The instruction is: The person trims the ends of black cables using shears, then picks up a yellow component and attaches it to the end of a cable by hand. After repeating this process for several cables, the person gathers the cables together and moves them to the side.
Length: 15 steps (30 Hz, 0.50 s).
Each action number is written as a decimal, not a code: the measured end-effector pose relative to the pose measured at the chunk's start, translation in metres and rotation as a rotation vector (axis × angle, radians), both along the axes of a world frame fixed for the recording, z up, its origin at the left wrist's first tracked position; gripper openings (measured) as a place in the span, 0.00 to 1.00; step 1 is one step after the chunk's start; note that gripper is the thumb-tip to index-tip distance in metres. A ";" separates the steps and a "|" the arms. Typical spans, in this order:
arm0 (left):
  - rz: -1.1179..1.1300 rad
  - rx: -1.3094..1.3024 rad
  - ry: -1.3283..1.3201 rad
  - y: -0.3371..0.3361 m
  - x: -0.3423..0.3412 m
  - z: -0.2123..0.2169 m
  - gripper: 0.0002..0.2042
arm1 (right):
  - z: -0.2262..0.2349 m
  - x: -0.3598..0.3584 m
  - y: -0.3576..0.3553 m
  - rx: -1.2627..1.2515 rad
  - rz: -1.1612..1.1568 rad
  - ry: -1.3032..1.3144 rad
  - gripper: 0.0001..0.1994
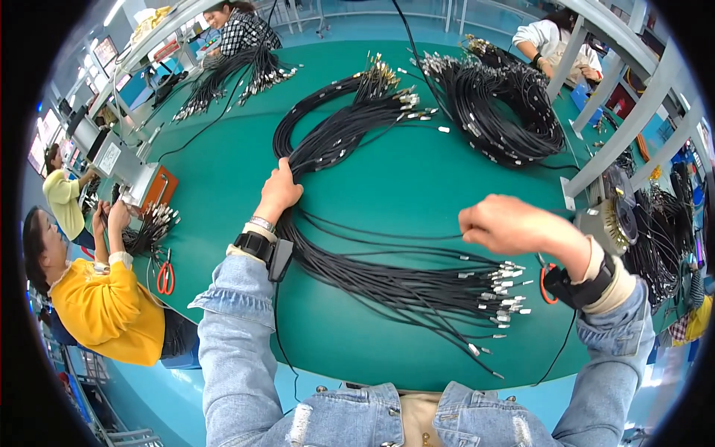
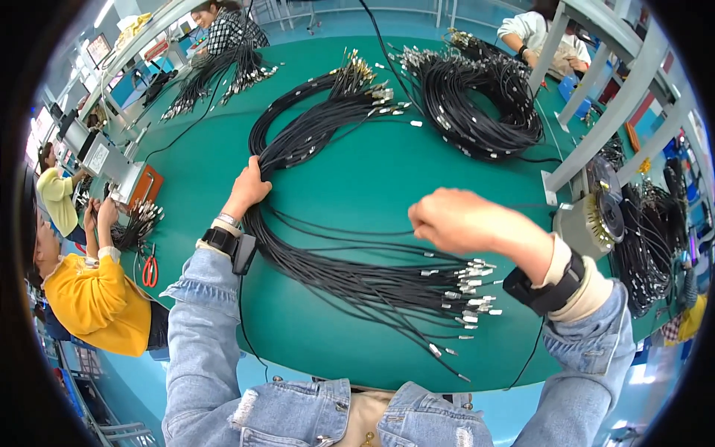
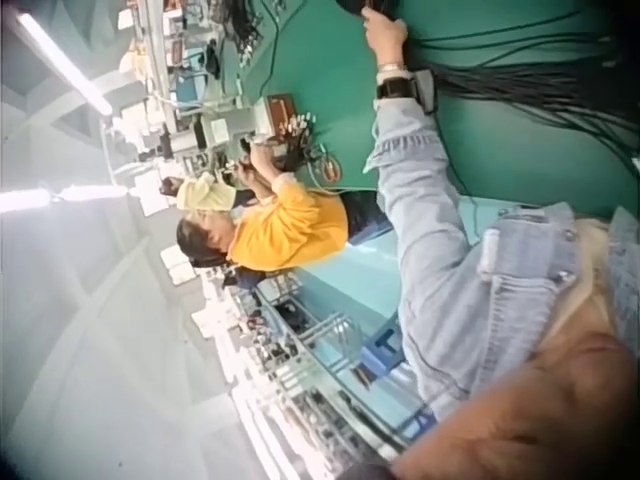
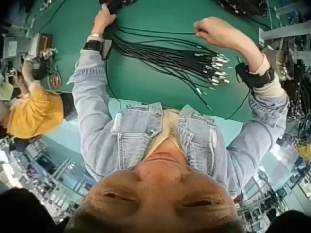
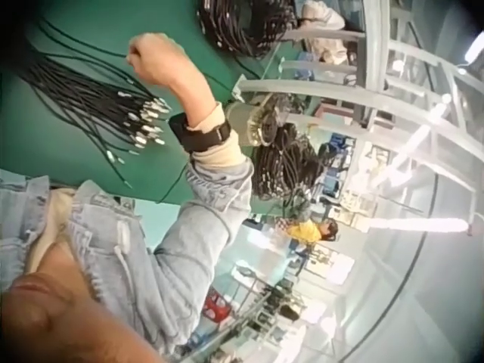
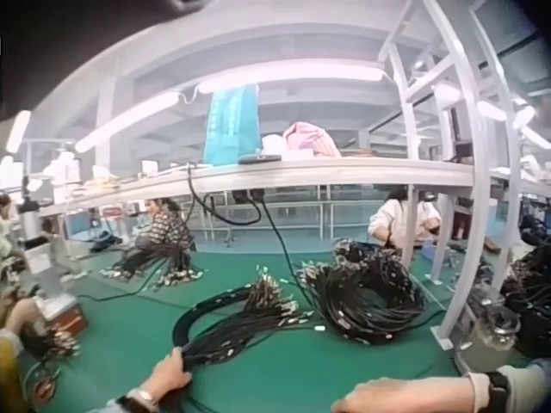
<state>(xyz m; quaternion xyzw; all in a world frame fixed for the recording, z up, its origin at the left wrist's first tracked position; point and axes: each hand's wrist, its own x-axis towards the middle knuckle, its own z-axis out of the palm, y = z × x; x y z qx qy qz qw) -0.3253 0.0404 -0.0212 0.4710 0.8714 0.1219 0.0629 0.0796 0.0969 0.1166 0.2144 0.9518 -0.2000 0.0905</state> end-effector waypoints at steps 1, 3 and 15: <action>-0.003 0.015 0.004 0.007 0.002 -0.001 0.37 | -0.006 0.003 -0.002 -0.032 0.000 0.012 0.06; -0.032 0.004 0.225 0.016 0.011 -0.008 0.34 | -0.020 0.005 -0.007 -0.028 -0.009 -0.004 0.07; -0.388 -0.046 0.374 0.062 -0.042 0.005 0.22 | -0.030 0.013 -0.013 -0.124 0.014 0.064 0.06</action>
